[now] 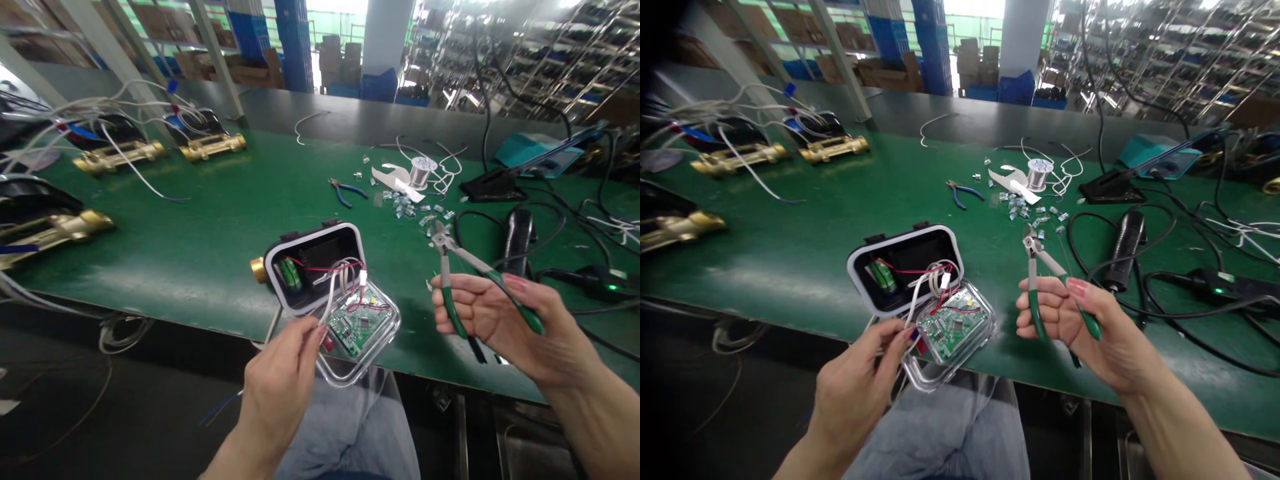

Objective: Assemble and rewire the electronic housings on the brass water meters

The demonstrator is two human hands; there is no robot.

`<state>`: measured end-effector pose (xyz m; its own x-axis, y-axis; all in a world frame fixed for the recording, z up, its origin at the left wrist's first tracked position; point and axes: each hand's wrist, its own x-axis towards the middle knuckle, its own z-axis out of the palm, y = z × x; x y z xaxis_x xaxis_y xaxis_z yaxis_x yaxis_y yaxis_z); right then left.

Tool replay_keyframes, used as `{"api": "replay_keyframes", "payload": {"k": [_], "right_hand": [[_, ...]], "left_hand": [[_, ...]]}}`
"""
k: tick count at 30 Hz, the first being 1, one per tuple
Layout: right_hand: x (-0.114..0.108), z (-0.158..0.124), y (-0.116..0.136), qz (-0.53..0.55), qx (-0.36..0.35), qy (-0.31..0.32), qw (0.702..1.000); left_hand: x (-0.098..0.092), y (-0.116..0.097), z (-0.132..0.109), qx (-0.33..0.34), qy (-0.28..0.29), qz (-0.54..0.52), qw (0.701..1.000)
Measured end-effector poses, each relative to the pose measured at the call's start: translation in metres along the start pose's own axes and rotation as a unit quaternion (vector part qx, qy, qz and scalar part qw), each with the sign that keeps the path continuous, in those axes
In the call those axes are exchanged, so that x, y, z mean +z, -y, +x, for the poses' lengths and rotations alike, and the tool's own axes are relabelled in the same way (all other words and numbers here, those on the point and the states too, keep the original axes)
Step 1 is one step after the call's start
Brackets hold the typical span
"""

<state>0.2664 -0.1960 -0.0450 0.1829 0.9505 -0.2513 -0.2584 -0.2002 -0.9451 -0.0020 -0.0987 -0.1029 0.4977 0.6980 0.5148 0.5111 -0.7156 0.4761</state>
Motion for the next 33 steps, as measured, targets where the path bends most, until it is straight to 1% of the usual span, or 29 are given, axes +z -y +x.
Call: {"api": "replay_keyframes", "payload": {"k": [1, 2, 4, 5, 6, 8, 11, 14, 15, 16, 17, 19, 26, 33], "right_hand": [[0.001, -0.007, -0.003, 0.002, -0.004, 0.029, 1.000], [0.003, -0.013, -0.005, -0.026, -0.014, 0.047, 0.998], [0.009, -0.024, -0.009, -0.146, -0.056, 0.046, 0.987], [0.013, -0.028, -0.009, -0.227, -0.079, 0.032, 0.970], [0.017, -0.032, -0.009, -0.311, -0.104, 0.016, 0.944], [0.028, -0.036, -0.007, -0.455, -0.162, 0.005, 0.876], [0.042, -0.034, -0.003, -0.605, -0.248, 0.012, 0.757], [0.055, -0.025, -0.001, -0.707, -0.308, 0.004, 0.637], [0.058, -0.021, 0.000, -0.731, -0.321, 0.007, 0.602], [0.062, -0.018, 0.001, -0.749, -0.330, 0.011, 0.574], [0.066, -0.015, 0.002, -0.762, -0.336, 0.017, 0.553], [0.073, -0.011, 0.005, -0.777, -0.342, 0.027, 0.528], [0.096, 0.000, 0.017, -0.802, -0.354, 0.061, 0.478], [0.110, 0.005, 0.024, -0.835, -0.349, 0.089, 0.417]], "left_hand": [[0.000, 0.001, 0.000, -0.006, 0.004, 0.008, 1.000], [0.000, 0.001, -0.001, -0.014, 0.009, 0.016, 1.000], [0.000, 0.001, -0.001, -0.024, 0.016, 0.032, 0.999], [0.001, 0.001, -0.001, -0.026, 0.017, 0.038, 0.999], [0.001, 0.001, -0.001, -0.025, 0.016, 0.043, 0.999], [0.002, 0.001, -0.001, -0.022, 0.012, 0.050, 0.998], [0.003, 0.000, 0.000, -0.024, 0.012, 0.060, 0.998], [0.002, -0.001, 0.000, -0.025, 0.016, 0.068, 0.997], [0.002, -0.001, 0.000, -0.023, 0.016, 0.069, 0.997], [0.002, -0.001, 0.001, -0.019, 0.015, 0.071, 0.997], [0.002, -0.002, 0.001, -0.016, 0.014, 0.074, 0.997], [0.002, -0.002, 0.001, -0.012, 0.011, 0.079, 0.997], [0.003, -0.001, 0.000, -0.017, 0.005, 0.051, 0.999], [0.006, 0.002, -0.003, -0.006, -0.009, 0.030, 1.000]]}}
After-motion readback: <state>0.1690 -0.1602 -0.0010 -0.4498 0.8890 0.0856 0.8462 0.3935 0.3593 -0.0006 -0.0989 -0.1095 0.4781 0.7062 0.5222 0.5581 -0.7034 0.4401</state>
